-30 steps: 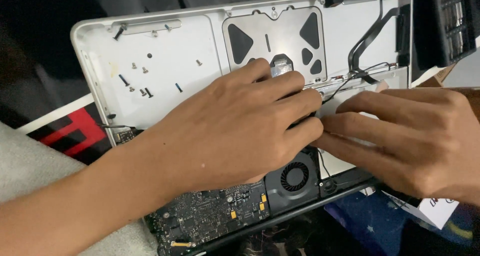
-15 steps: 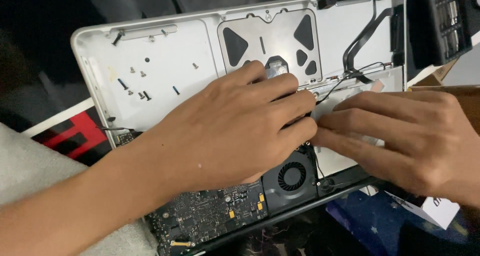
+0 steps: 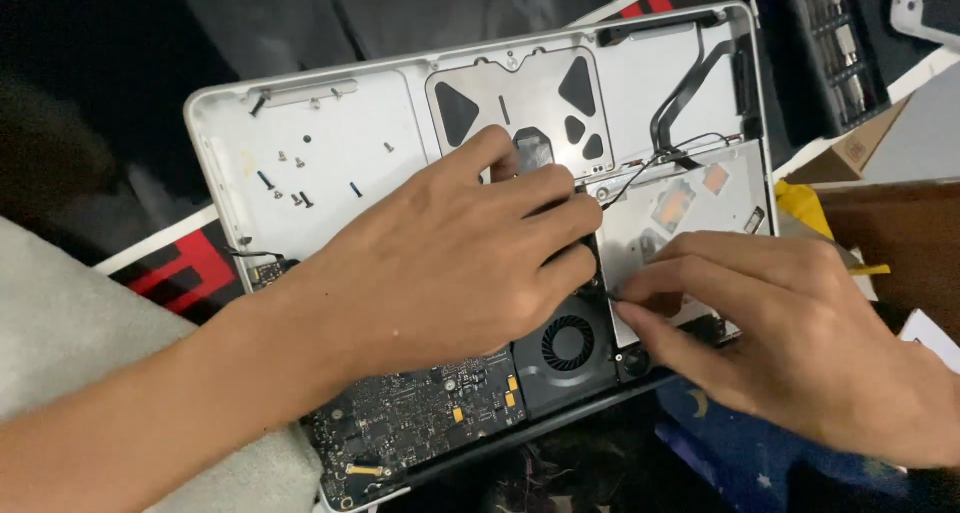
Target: Connecting delicate ribbon cables to the motherboard during a laptop repair process
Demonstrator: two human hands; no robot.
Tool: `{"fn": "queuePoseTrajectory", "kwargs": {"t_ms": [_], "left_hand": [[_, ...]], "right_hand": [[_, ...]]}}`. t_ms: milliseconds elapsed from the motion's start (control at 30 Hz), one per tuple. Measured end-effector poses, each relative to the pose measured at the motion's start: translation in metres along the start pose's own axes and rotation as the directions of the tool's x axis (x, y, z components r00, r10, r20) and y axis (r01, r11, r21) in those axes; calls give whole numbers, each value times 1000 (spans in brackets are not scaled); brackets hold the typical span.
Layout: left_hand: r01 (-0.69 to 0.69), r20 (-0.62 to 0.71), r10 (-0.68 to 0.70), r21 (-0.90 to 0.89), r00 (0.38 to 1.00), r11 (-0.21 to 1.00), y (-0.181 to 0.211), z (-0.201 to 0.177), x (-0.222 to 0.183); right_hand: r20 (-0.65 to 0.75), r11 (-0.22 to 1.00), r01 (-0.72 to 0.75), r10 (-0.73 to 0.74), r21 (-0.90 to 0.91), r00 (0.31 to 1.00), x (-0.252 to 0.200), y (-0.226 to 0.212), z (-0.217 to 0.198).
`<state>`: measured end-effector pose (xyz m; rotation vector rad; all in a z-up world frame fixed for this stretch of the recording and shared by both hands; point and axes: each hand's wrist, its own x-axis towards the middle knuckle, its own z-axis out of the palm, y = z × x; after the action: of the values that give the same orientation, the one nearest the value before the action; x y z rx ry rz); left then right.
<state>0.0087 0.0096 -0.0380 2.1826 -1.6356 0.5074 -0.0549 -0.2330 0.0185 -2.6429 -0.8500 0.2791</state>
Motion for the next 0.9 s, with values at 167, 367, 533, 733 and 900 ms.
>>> {"fn": "queuePoseTrajectory", "kwargs": {"t_ms": [167, 367, 533, 733, 900], "left_hand": [[60, -37, -72, -258, 997, 964, 9, -12, 8], [99, -45, -128, -407, 991, 908, 19, -9, 11], [82, -95, -162, -560, 982, 825, 20, -15, 14], [-108, -293, -19, -413, 956, 904, 21, -19, 12], [-84, -283, -51, -445, 958, 892, 19, -21, 15]], "right_hand": [[-41, 991, -1, 6, 137, 999, -2, -6, -14], [-56, 982, 72, -63, 173, 996, -4, -9, -16], [-53, 969, 71, -60, 237, 997, -8, -8, -18], [274, 598, -297, 132, 745, 953, -11, 5, -23], [19, 763, -85, 96, 641, 995, -9, -7, -21]]}}
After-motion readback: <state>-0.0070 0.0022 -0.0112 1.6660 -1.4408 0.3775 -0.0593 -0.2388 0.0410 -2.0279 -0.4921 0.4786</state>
